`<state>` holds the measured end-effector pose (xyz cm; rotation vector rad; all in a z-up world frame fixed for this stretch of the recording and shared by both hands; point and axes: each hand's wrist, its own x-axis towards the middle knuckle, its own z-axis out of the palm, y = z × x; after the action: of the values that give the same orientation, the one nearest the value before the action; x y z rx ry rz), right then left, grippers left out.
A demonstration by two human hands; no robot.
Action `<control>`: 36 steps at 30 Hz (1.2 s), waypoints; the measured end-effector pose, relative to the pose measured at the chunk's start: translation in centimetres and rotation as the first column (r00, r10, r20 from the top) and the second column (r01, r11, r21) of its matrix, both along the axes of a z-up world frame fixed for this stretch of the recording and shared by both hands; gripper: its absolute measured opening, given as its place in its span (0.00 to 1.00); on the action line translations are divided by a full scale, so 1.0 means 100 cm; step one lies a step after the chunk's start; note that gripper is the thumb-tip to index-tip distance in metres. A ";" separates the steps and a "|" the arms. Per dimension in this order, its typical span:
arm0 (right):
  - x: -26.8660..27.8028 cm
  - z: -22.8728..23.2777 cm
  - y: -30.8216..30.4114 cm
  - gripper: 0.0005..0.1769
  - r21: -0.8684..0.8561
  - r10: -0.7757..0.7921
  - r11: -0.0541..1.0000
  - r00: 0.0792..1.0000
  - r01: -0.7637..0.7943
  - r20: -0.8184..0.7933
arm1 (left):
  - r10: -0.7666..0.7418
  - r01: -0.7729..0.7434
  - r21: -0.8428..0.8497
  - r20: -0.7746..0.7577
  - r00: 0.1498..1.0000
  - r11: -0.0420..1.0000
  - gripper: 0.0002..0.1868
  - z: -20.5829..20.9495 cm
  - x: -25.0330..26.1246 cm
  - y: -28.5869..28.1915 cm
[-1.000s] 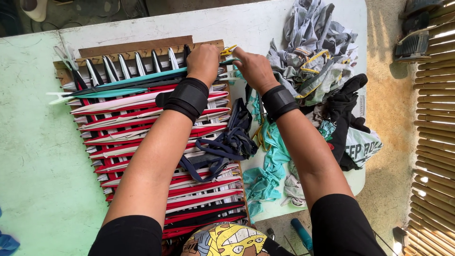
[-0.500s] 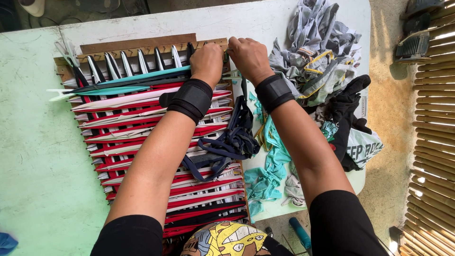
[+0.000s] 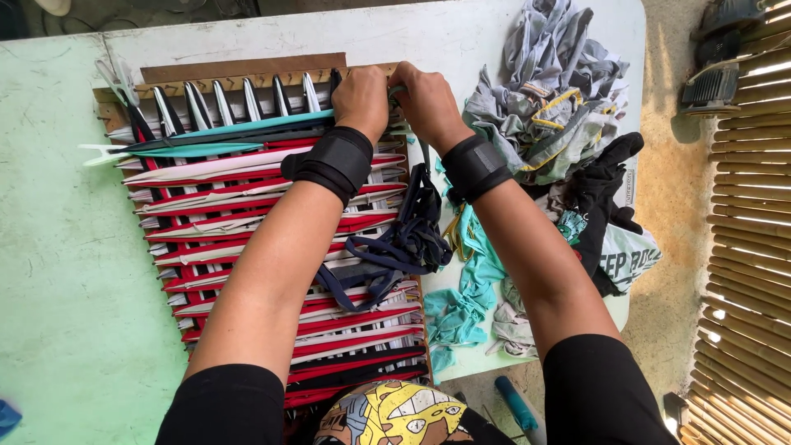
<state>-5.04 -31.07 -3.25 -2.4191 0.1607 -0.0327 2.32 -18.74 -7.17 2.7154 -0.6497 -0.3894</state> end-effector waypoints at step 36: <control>-0.050 -0.010 -0.010 0.22 0.062 -0.014 0.998 0.966 0.031 -0.260 | -0.186 0.162 -0.251 -0.078 0.979 0.955 0.07 0.012 0.000 0.007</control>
<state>-10.06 -32.12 -4.20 -2.3479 0.3035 0.2767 2.30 -18.05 -5.96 2.3987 -0.8523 -0.4544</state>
